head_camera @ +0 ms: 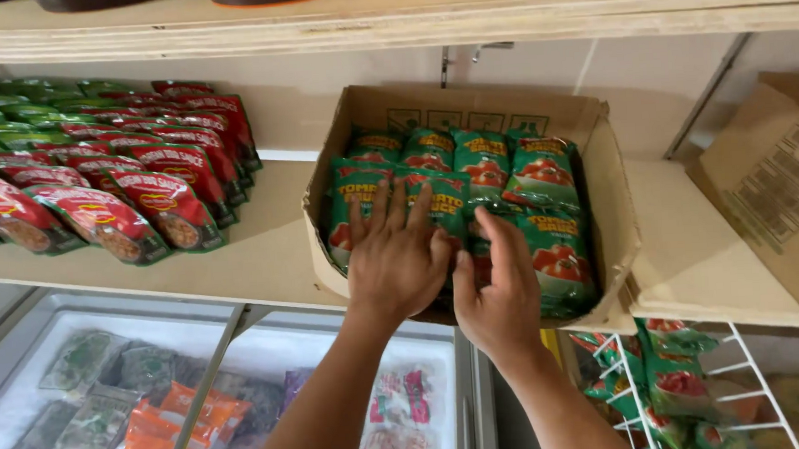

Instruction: The person repeatedly takes green pouches of tomato sauce from a cardboard box on a shelf and places them into a wire basket inside a freezer. The person handles the pouches by hand, moving them from the box to the freezer basket in a repetitive cycle.

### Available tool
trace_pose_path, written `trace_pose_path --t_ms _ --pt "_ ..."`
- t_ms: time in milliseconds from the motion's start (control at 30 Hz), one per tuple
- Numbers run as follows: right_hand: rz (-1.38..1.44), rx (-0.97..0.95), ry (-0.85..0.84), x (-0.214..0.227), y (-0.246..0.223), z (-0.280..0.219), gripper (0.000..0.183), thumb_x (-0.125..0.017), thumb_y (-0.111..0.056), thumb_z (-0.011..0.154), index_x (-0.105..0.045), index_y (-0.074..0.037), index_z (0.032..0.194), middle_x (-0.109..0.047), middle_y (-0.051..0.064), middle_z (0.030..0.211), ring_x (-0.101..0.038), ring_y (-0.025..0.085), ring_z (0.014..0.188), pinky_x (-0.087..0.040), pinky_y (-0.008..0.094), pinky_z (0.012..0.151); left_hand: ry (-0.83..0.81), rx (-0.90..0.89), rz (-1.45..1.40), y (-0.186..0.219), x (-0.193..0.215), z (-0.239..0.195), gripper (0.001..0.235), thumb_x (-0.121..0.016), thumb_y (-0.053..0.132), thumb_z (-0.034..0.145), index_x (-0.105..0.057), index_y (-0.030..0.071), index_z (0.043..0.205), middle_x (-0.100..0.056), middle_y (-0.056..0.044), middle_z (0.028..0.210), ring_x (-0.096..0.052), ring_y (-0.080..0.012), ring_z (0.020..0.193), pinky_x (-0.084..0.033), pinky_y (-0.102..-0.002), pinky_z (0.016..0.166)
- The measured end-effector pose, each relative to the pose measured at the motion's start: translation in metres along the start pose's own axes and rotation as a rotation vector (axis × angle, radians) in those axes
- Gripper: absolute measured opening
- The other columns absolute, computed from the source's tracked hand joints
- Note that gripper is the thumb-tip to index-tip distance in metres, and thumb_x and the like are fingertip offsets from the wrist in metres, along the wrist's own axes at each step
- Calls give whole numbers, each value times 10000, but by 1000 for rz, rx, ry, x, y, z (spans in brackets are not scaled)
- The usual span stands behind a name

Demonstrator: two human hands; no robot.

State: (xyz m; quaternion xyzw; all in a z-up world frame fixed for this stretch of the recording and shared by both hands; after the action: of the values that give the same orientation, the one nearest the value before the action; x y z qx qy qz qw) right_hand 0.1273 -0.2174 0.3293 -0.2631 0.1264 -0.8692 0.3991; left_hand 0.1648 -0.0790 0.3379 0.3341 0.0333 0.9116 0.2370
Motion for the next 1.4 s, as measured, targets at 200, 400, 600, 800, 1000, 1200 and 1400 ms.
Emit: trace_pose_path --t_ms 200,400,600,800,1000,1200,1400 --pt "-124 190 62 31 -22 -36 446 -657 -51 881 -590 -15 1320 -603 193 1343 -598 402 1247 -464 502 1088 272 -92 -351 25 44 -34 408 -640 196 922 -630 76 1312 -611 -158 1417 -505 -381 1429 -298 -562 1245" --pt "-133 173 -19 55 0 -122 340 -672 -82 869 -609 -44 1201 -583 197 1389 -575 414 1299 -452 499 1105 288 -82 -482 79 1 -141 298 -611 43 822 -680 98 1106 -672 -126 1248 -575 -372 1265 -402 -513 1134" --pt "-164 -79 -161 122 71 -197 417 -716 -111 760 -625 -36 1160 -638 177 1303 -604 415 1196 -470 498 1010 -114 90 -794 152 -75 -199 251 -624 28 832 -705 77 1065 -719 -124 1062 -676 -355 975 -559 -444 869" --pt "-423 -477 -310 203 185 -261 409 -711 -112 723 -653 -98 1127 -693 112 1174 -635 361 1151 -507 479 961 -460 -21 -927 255 -124 -208 281 -660 72 918 -681 50 1197 -709 -176 1131 -657 -398 1006 -530 -474 871" --pt "-889 -674 -736 284 271 -317 856 -832 -358 619 -558 -60 1373 -649 137 1233 -602 330 1098 -471 452 929 -749 -104 -1026 334 -189 -274 258 -638 127 914 -690 46 1154 -699 -166 1121 -634 -378 1073 -527 -474 917" --pt "-889 -442 -569 280 288 -337 678 -741 -122 696 -575 -18 1345 -667 163 1331 -657 303 1039 -507 410 949 -936 -351 -365 352 -216 -301 177 -585 241 954 -679 92 937 -697 -106 999 -608 -325 1061 -469 -486 918" --pt "200 -1374 -42 279 286 -323 466 -729 -189 839 -636 -87 1284 -765 155 1062 -704 325 976 -539 490 876 -897 -65 -338 363 -211 -277 737 -542 404 1003 -400 -161 1455 -689 -254 1105 -618 -361 1034 -443 -476 969"
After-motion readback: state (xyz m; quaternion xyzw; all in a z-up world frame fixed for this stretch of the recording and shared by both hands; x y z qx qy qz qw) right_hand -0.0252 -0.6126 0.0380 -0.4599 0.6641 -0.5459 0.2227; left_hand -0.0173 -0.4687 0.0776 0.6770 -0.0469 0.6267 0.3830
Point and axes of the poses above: each hand's wrist, its own z-axis towards the middle knuckle, its own x-axis out of the back of the hand, y = z × x, the point moved 4 cm from there along z, towards the middle knuckle
